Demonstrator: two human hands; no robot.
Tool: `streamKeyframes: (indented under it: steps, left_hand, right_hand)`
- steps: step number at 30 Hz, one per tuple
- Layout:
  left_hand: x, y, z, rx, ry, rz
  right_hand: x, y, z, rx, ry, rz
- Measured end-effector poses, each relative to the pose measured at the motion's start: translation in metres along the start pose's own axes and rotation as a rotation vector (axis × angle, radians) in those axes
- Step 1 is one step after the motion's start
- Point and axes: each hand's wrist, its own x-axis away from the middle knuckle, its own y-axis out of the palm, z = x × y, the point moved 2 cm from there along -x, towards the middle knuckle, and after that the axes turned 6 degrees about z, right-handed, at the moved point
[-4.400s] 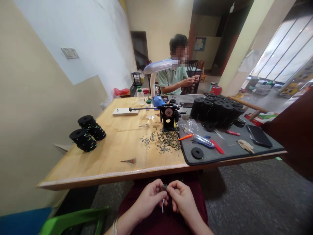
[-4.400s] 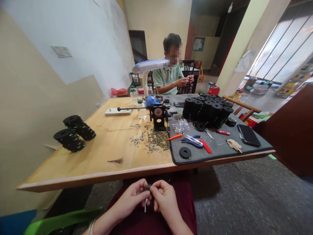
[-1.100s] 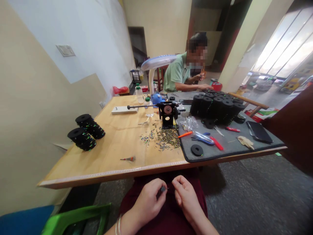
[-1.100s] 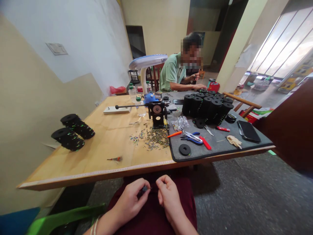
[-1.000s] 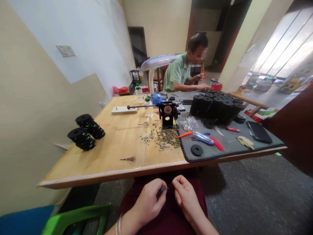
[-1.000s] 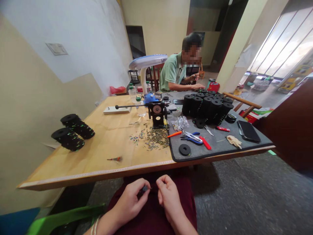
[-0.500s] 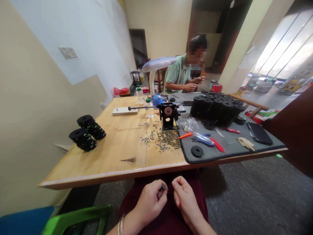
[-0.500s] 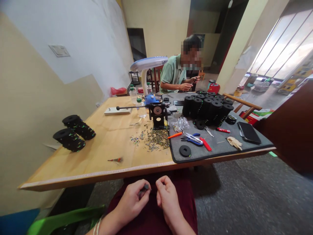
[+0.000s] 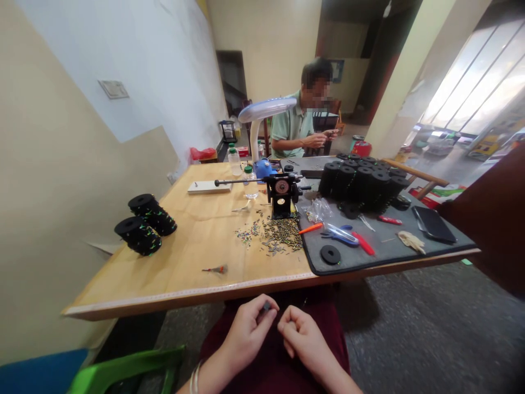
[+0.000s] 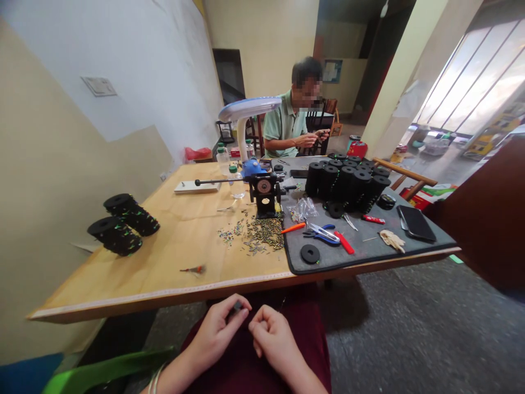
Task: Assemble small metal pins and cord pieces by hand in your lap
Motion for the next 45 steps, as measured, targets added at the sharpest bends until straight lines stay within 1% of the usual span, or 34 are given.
streamKeyframes:
  steps: [4,7,10,13,16,21,23,28,30,33,36,38,41,45]
  left_hand:
    - [-0.005,-0.002,-0.001,0.060,-0.039,0.100]
    - [-0.010,-0.010,-0.002,0.067,-0.049,0.184]
    - [-0.012,-0.018,-0.006,0.087,-0.079,0.215]
    - [-0.010,-0.018,-0.012,0.128,-0.149,0.142]
    - [-0.007,-0.009,-0.017,0.169,-0.224,0.029]
    - [-0.009,0.005,-0.012,0.281,-0.269,-0.115]
    - [-0.012,0.006,-0.008,0.322,-0.272,-0.128]
    - [-0.017,-0.001,0.000,0.243,-0.280,-0.053]
    - [-0.016,-0.004,0.003,0.209,-0.267,-0.046]
    - [-0.016,-0.005,0.009,0.164,-0.243,-0.056]
    - [-0.018,-0.003,0.015,0.112,-0.198,-0.067]
    - [-0.022,-0.001,0.019,0.054,-0.137,-0.053]
    - [-0.029,-0.002,0.027,-0.078,-0.022,-0.033]
    - [-0.040,-0.006,0.041,-0.209,0.058,-0.096]
  right_hand:
    - [0.002,-0.002,0.000,-0.018,-0.031,0.057]
    - [0.001,-0.006,0.005,-0.016,-0.041,0.099]
    - [0.001,-0.010,0.007,-0.052,-0.052,0.150]
    - [0.001,-0.012,0.007,-0.126,-0.037,0.162]
    - [0.002,-0.010,0.005,-0.205,0.018,0.127]
    - [0.003,-0.007,0.004,-0.221,0.063,0.071]
    - [0.003,-0.007,0.004,-0.212,0.071,0.059]
    - [0.001,-0.013,0.004,-0.118,0.064,0.027]
    - [-0.001,-0.018,0.002,-0.071,0.028,0.006]
    - [-0.004,-0.025,-0.007,-0.062,-0.028,-0.014]
    - [-0.005,-0.024,-0.022,-0.070,-0.073,-0.038]
    - [-0.004,-0.021,-0.033,-0.048,-0.104,-0.048]
    - [-0.004,-0.018,-0.049,0.061,-0.147,-0.001]
    - [-0.005,-0.022,-0.063,0.259,-0.274,0.071]
